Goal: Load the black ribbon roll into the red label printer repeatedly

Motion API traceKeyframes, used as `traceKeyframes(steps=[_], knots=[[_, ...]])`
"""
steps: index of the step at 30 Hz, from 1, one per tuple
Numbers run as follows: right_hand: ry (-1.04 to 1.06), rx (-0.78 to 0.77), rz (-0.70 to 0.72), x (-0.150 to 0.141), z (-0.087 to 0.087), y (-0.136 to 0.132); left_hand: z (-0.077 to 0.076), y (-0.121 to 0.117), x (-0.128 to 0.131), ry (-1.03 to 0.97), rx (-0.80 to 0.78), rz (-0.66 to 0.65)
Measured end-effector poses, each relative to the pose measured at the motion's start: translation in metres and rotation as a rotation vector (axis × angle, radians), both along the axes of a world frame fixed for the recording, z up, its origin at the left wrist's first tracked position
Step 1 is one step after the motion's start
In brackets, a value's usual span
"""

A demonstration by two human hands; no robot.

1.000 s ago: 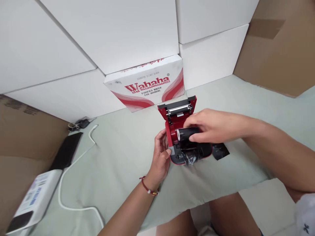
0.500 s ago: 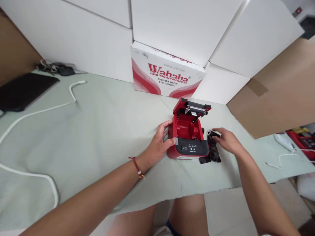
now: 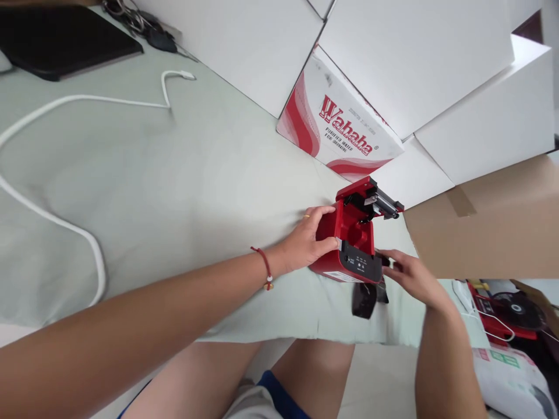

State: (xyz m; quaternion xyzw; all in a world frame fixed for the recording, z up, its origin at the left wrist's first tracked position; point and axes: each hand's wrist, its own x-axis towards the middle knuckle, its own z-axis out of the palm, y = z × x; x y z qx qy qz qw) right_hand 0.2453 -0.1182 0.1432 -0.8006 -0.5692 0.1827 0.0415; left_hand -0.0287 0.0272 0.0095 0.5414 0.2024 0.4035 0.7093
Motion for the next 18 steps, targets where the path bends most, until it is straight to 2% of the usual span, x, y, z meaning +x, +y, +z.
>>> traceKeyframes(steps=[4, 6, 7, 9, 12, 14, 18], knots=[[0.08, -0.019, -0.168, 0.007, 0.07, -0.054, -0.002, 0.001, 0.002, -0.021, -0.018, 0.007], [0.154, 0.026, -0.192, 0.0, 0.087, -0.062, -0.003, 0.002, 0.002, -0.004, -0.022, 0.003], [0.18, 0.051, -0.184, -0.006, 0.089, -0.06, -0.003, 0.002, 0.002, 0.001, -0.022, 0.002], [0.191, 0.089, -0.136, -0.023, 0.082, -0.043, -0.003, 0.003, 0.001, 0.005, -0.021, -0.007], [0.118, 0.137, -0.045, -0.052, 0.055, -0.004, -0.002, 0.005, -0.001, 0.024, -0.024, -0.022], [0.056, 0.15, -0.033, -0.068, 0.036, 0.023, -0.002, 0.005, -0.002, 0.016, -0.036, -0.041], [-0.113, 0.138, -0.001, -0.084, 0.012, 0.059, 0.002, 0.005, -0.007, -0.028, -0.041, -0.073]])
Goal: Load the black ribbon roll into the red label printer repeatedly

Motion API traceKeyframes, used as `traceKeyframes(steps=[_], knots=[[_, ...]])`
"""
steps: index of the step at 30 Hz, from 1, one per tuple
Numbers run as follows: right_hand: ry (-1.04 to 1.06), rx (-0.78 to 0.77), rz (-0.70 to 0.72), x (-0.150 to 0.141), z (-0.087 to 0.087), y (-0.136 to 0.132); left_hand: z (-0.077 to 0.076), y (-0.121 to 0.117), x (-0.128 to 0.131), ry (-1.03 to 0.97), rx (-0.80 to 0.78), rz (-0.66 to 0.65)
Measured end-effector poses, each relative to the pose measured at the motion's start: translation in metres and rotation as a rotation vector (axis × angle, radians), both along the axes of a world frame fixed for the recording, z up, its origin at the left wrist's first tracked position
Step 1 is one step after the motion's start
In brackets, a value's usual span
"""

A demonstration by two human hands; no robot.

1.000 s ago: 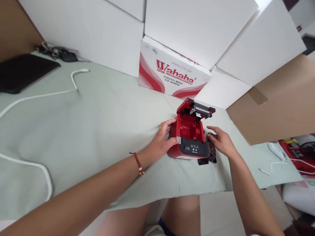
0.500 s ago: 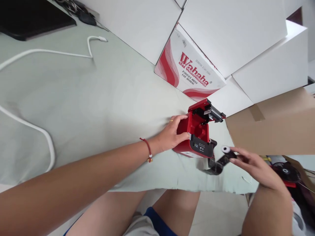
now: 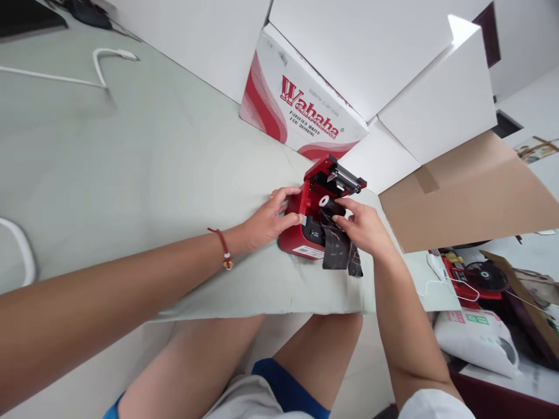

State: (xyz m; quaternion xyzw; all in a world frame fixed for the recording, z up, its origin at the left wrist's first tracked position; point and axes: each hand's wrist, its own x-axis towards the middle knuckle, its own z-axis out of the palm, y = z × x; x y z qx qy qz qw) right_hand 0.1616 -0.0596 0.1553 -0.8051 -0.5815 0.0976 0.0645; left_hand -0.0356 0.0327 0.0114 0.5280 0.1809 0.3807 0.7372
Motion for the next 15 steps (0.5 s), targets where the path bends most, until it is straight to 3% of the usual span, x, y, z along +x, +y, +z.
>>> traceKeyframes(steps=[5, 11, 15], knots=[[-0.125, -0.045, 0.029, -0.008, -0.004, 0.015, 0.006, 0.0, -0.002, 0.021, 0.012, -0.009], [-0.168, -0.137, 0.084, -0.017, -0.005, 0.026, 0.01, -0.002, -0.003, 0.037, 0.025, -0.009], [-0.121, -0.107, 0.093, -0.01, -0.011, 0.033, 0.011, -0.001, -0.004, 0.047, 0.046, 0.012]])
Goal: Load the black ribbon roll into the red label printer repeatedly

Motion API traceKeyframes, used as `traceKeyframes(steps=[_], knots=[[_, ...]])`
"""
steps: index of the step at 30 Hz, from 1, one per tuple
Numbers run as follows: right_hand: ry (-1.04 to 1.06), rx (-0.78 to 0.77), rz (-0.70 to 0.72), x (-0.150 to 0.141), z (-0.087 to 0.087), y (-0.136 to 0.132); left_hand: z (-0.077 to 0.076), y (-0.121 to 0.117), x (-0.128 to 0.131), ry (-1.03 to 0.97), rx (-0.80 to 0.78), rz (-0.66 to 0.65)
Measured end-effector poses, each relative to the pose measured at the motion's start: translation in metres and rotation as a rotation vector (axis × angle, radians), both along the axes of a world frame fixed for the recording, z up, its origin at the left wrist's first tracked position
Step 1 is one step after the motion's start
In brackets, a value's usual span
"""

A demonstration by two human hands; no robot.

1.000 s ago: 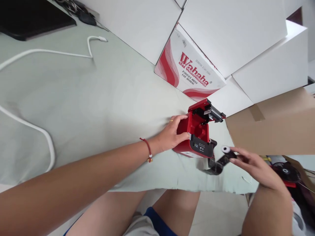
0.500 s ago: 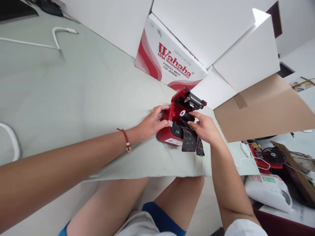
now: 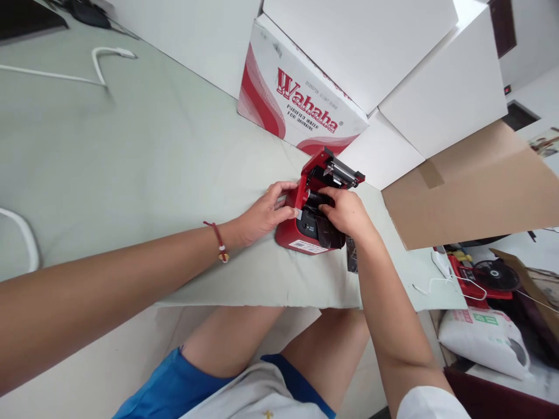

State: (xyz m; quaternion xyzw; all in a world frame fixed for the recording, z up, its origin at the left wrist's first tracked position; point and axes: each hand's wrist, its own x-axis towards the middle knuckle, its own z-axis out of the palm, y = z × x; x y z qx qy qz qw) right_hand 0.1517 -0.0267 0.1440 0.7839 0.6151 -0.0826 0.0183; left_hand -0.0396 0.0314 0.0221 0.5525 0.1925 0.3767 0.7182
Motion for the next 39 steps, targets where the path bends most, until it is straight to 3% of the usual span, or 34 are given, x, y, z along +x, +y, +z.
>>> traceKeyframes(steps=[3, 6, 8, 11, 17, 20, 24, 26, 29, 34, 39], knots=[[0.162, 0.134, 0.064, 0.002, -0.003, -0.015, -0.003, 0.001, 0.001, -0.017, -0.013, 0.011], [0.264, 0.399, 0.177, -0.007, -0.01, -0.053, -0.005, 0.001, 0.003, -0.062, -0.03, -0.007], [0.225, 0.56, 0.231, -0.015, -0.021, -0.084, -0.005, 0.002, 0.004, -0.074, -0.039, -0.019], [0.14, 0.675, 0.256, -0.025, -0.043, -0.121, -0.005, 0.001, 0.003, -0.066, -0.05, -0.024], [0.064, 0.825, 0.218, -0.031, -0.082, -0.14, -0.007, 0.0, 0.004, -0.024, 0.017, -0.02], [0.017, 0.845, 0.18, -0.035, -0.092, -0.139, -0.007, -0.004, 0.003, 0.052, 0.245, 0.179], [-0.011, 0.824, 0.211, -0.034, -0.097, -0.141, 0.001, -0.026, -0.003, 0.039, 0.883, 0.508], [0.006, 0.813, 0.247, -0.031, -0.099, -0.143, 0.009, -0.044, -0.006, 0.012, 1.222, 0.545], [0.077, 0.803, 0.289, -0.026, -0.102, -0.146, 0.026, -0.075, -0.005, 0.124, 1.572, 0.434], [0.41, 0.716, 0.267, -0.012, -0.091, -0.153, 0.058, -0.114, 0.01, 0.748, 1.708, 0.3], [0.805, 0.757, -0.027, 0.02, -0.065, -0.152, 0.075, -0.126, 0.024, 0.888, 1.79, 0.215]])
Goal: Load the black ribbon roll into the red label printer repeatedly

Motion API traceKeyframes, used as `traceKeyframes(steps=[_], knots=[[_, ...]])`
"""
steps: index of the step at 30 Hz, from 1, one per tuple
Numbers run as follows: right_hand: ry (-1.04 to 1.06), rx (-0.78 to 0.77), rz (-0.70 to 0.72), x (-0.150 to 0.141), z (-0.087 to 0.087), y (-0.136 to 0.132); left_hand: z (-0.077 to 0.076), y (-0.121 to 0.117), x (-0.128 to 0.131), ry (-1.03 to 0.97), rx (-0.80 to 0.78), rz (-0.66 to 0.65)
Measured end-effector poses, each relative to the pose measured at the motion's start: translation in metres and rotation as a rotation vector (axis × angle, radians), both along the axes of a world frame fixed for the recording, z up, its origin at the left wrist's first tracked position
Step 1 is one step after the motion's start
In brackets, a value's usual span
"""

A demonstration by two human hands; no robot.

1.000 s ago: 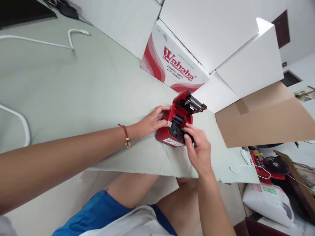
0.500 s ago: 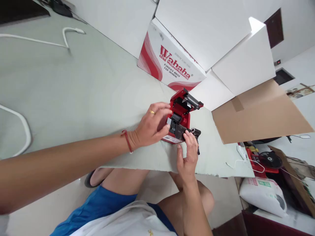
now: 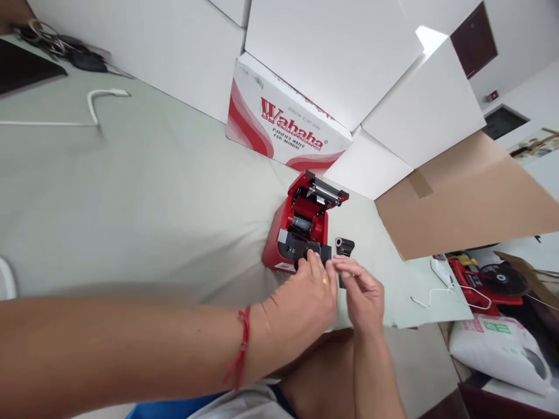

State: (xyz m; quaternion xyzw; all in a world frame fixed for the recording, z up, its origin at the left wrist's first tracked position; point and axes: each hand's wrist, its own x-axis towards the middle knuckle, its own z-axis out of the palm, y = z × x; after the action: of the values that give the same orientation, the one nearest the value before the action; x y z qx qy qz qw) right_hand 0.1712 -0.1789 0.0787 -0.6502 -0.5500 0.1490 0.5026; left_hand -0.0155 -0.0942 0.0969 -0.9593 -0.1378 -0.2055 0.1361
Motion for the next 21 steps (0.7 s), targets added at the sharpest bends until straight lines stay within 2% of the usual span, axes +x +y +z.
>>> traceKeyframes(steps=[2, 4, 9, 12, 15, 21], knots=[[0.046, 0.02, -0.087, 0.012, 0.011, 0.011, 0.002, 0.001, 0.001, 0.009, -0.006, -0.033], [-0.017, 0.022, -0.153, 0.018, 0.021, 0.028, 0.003, 0.003, 0.0, -0.023, -0.025, -0.06], [-0.465, 0.109, -0.141, 0.012, 0.041, 0.088, 0.004, 0.009, -0.005, -0.142, -0.05, -0.098], [-0.705, 0.14, -0.115, 0.004, 0.051, 0.113, 0.006, 0.014, -0.006, -0.175, -0.101, -0.129], [-0.795, 0.071, -0.052, -0.004, 0.061, 0.116, 0.008, 0.017, -0.007, -0.173, -0.154, -0.165], [-0.844, -0.043, -0.012, -0.016, 0.083, 0.085, 0.006, 0.014, -0.001, -0.17, -0.227, -0.183]])
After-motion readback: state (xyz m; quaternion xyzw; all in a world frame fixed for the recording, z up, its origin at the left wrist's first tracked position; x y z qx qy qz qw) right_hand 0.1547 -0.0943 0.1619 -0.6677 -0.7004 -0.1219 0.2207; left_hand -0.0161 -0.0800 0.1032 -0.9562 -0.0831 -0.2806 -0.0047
